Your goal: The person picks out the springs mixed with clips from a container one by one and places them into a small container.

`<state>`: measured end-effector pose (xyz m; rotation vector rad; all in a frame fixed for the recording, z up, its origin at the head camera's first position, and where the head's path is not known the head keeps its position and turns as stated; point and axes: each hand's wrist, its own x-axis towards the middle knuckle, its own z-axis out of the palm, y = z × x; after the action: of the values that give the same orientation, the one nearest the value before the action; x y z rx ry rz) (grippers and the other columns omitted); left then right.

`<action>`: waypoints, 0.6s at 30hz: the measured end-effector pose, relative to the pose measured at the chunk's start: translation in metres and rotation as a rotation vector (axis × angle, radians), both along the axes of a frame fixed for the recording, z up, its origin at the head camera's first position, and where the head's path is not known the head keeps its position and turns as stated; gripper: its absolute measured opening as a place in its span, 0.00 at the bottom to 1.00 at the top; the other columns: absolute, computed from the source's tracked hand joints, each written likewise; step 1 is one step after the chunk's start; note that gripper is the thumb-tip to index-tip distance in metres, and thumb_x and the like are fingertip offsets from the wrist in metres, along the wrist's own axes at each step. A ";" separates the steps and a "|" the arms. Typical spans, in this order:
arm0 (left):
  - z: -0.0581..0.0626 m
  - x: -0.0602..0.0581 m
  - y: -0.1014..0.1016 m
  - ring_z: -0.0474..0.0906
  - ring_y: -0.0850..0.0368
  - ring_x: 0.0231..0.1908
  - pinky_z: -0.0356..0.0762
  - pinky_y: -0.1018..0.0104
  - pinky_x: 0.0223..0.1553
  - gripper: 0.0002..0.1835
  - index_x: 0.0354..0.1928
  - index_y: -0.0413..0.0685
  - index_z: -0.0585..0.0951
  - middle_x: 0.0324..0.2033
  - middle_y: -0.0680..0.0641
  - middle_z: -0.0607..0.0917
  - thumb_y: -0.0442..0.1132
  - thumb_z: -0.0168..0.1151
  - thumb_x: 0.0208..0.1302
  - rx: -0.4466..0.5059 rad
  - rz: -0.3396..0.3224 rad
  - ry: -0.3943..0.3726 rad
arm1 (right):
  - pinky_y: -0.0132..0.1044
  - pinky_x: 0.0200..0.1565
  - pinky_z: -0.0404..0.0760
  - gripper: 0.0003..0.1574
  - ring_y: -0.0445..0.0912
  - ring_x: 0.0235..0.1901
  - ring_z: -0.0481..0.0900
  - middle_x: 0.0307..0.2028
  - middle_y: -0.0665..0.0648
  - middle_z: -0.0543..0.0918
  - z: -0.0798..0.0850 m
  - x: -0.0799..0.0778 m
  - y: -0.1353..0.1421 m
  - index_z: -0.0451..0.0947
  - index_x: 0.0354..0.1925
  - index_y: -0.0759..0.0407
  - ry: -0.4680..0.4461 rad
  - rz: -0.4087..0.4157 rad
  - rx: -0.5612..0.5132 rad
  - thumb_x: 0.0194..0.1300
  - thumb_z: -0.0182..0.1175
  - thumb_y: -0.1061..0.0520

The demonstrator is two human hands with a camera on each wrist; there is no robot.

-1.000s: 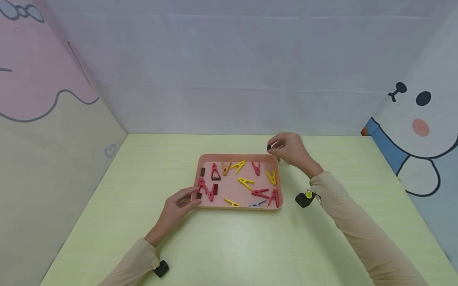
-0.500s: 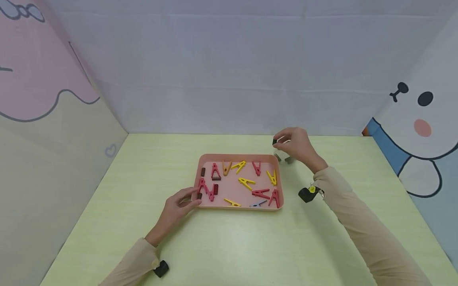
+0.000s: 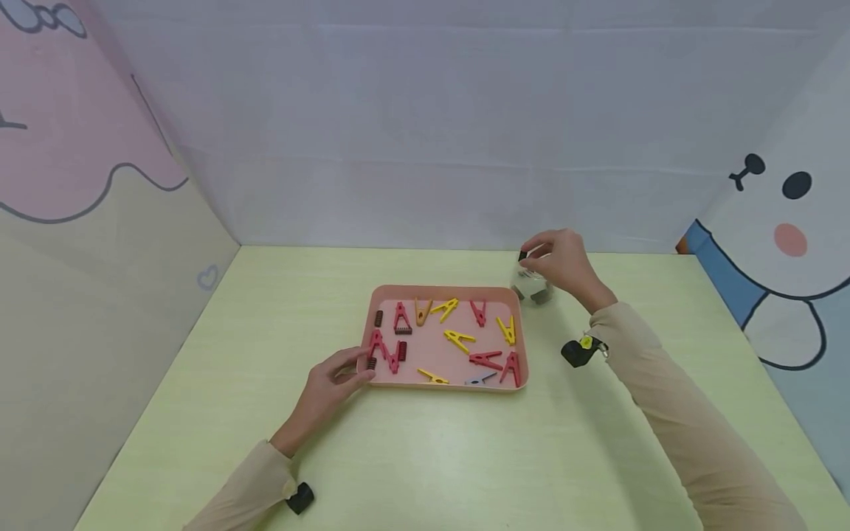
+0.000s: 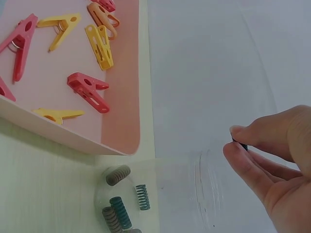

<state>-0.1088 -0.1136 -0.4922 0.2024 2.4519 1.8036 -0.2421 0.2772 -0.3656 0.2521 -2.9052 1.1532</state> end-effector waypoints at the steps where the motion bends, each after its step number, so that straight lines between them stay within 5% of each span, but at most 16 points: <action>1: 0.001 0.000 0.000 0.75 0.51 0.53 0.78 0.62 0.50 0.25 0.58 0.45 0.78 0.56 0.47 0.76 0.40 0.68 0.58 0.000 -0.001 0.001 | 0.31 0.33 0.79 0.16 0.57 0.42 0.81 0.44 0.66 0.81 0.000 -0.001 0.001 0.81 0.45 0.67 -0.003 -0.002 -0.002 0.60 0.65 0.59; 18: -0.007 -0.002 -0.003 0.76 0.55 0.52 0.78 0.67 0.49 0.26 0.57 0.52 0.79 0.55 0.53 0.77 0.49 0.68 0.56 0.008 -0.002 0.009 | 0.29 0.28 0.77 0.14 0.57 0.39 0.81 0.39 0.68 0.83 -0.007 -0.010 0.006 0.82 0.43 0.68 0.022 -0.006 0.003 0.59 0.65 0.61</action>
<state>-0.1107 -0.1167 -0.4996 0.2142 2.4505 1.8160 -0.2519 0.2827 -0.3727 0.2543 -2.8875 1.1375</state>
